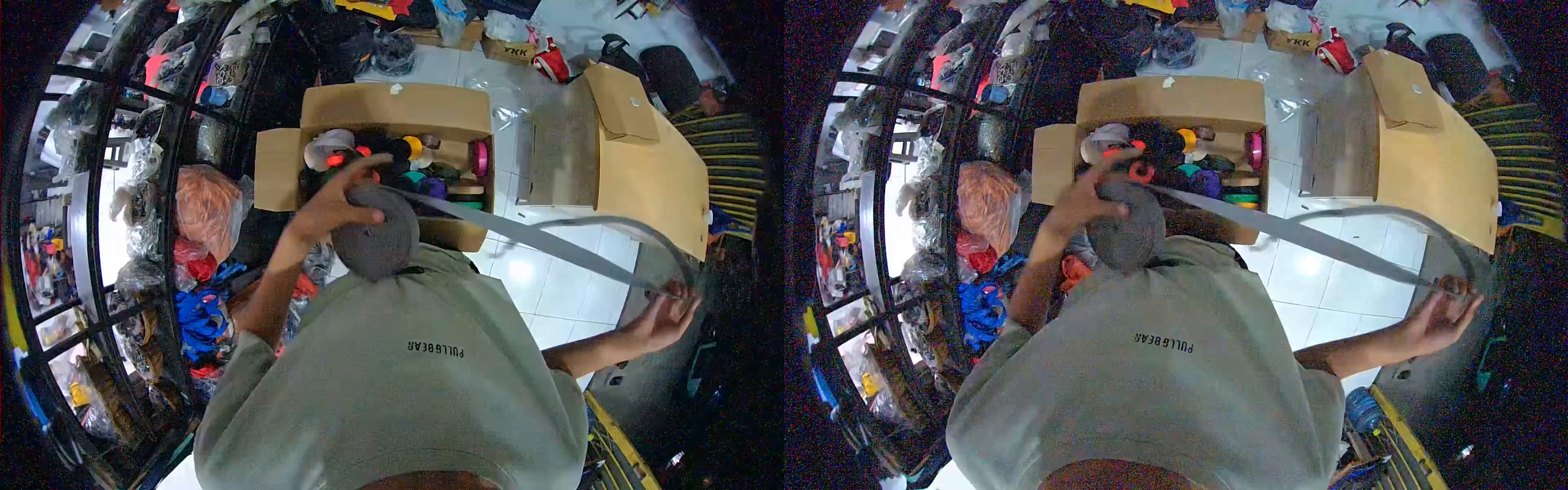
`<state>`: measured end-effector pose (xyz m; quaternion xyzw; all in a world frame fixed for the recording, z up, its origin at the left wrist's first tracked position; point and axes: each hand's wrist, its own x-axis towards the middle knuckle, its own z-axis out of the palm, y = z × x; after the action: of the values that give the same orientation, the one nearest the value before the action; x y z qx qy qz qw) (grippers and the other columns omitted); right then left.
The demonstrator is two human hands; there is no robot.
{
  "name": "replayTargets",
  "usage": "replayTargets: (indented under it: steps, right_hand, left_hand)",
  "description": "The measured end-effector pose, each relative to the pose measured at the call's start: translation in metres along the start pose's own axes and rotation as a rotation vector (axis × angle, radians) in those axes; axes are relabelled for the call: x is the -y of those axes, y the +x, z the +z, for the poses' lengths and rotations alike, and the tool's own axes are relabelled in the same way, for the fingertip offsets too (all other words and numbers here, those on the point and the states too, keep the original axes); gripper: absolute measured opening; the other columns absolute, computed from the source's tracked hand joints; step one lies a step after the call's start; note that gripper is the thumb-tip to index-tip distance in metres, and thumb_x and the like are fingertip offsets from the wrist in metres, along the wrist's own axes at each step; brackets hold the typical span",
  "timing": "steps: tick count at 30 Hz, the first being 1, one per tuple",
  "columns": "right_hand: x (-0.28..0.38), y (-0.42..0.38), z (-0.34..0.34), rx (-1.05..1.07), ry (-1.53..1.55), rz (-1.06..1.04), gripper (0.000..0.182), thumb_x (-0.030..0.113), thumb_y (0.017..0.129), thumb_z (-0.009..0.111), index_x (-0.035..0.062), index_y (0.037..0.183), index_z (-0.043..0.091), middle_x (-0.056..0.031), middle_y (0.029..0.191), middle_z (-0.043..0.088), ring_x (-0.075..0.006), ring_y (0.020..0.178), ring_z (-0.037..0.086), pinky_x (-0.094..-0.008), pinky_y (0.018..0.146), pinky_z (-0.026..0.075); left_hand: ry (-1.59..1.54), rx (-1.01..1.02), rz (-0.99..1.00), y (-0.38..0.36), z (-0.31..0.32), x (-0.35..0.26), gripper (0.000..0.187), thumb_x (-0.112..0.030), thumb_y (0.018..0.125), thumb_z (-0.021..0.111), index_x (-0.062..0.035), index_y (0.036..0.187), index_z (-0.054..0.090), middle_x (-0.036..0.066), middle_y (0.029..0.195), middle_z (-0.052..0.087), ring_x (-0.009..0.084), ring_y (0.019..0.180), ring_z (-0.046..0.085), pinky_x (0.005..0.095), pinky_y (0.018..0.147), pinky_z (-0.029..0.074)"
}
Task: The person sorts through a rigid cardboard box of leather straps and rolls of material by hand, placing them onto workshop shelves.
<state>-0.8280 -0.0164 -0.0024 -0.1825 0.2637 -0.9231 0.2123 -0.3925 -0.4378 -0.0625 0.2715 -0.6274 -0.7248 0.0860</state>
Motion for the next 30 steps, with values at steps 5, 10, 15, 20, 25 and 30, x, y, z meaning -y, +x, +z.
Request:
replayTargets:
  steps: [5, 10, 15, 20, 25, 30]
  right_hand:
    - [0.025, -0.081, -0.084, -0.999, -1.531, -0.528, 0.064, 0.042, 0.087, 0.068, -0.0004, 0.13, 0.048, -0.0215, 0.107, 0.061, -0.033, 0.092, 0.061, -0.0471, 0.078, 0.051]
    - [-0.027, -0.106, -0.032, -0.505, -2.247, 0.627, 0.085, 0.054, 0.086, 0.065, 0.0035, 0.147, 0.035, -0.0287, 0.144, 0.041, -0.0379, 0.134, 0.042, -0.0427, 0.11, 0.036]
    - [-0.171, -0.065, 0.121, 0.287, -1.644, 0.067, 0.052, 0.025, 0.093, 0.063, 0.0095, 0.14, 0.048, -0.0109, 0.142, 0.051, -0.028, 0.131, 0.046, -0.0446, 0.103, 0.04]
    - [-0.259, -0.023, 0.199, 0.602, -0.598, 0.307, 0.06, 0.037, 0.092, 0.066, 0.0016, 0.136, 0.049, -0.015, 0.135, 0.055, -0.0256, 0.127, 0.051, -0.0382, 0.104, 0.042]
    - [-0.302, -0.022, 0.213, 0.723, -0.028, 0.886, 0.07, 0.035, 0.09, 0.069, 0.0045, 0.144, 0.037, -0.0137, 0.128, 0.058, -0.0227, 0.117, 0.057, -0.0361, 0.097, 0.049]
    - [-0.266, -0.01, 0.258, 0.428, -0.098, 0.617, 0.067, 0.018, 0.083, 0.077, 0.0008, 0.138, 0.043, -0.0102, 0.119, 0.061, -0.0194, 0.104, 0.062, -0.0349, 0.089, 0.053]
  left_hand:
    - [0.531, -0.272, 0.157, -0.003, -0.023, -0.055, 0.058, -0.017, 0.064, 0.088, -0.0039, 0.116, 0.064, 0.01, 0.108, 0.065, 0.0183, 0.097, 0.064, 0.0307, 0.088, 0.051]
    - [0.849, -0.245, 0.543, 0.002, -0.02, -0.114, 0.05, -0.023, 0.062, 0.089, -0.0025, 0.103, 0.067, 0.013, 0.087, 0.064, 0.028, 0.08, 0.066, 0.0327, 0.077, 0.053]
    - [0.975, 0.058, 0.787, 0.008, 0.012, -0.16, 0.041, -0.019, 0.065, 0.083, -0.0041, 0.099, 0.066, 0.01, 0.1, 0.062, 0.0295, 0.091, 0.062, 0.0369, 0.079, 0.05]
    - [1.192, 0.272, 1.135, 0.011, 0.024, -0.178, 0.037, -0.033, 0.073, 0.073, -0.0132, 0.104, 0.073, 0.003, 0.1, 0.066, 0.0243, 0.1, 0.06, 0.0392, 0.09, 0.046]
    - [1.078, 0.388, 1.328, -0.004, 0.038, -0.198, 0.039, -0.045, 0.08, 0.057, -0.0157, 0.097, 0.075, -0.001, 0.1, 0.066, 0.0279, 0.112, 0.055, 0.0485, 0.098, 0.039]
    - [0.996, -0.042, 1.223, -0.013, 0.015, -0.192, 0.044, -0.02, 0.084, 0.071, -0.0155, 0.126, 0.061, 0.012, 0.13, 0.057, 0.034, 0.131, 0.046, 0.0518, 0.108, 0.035]
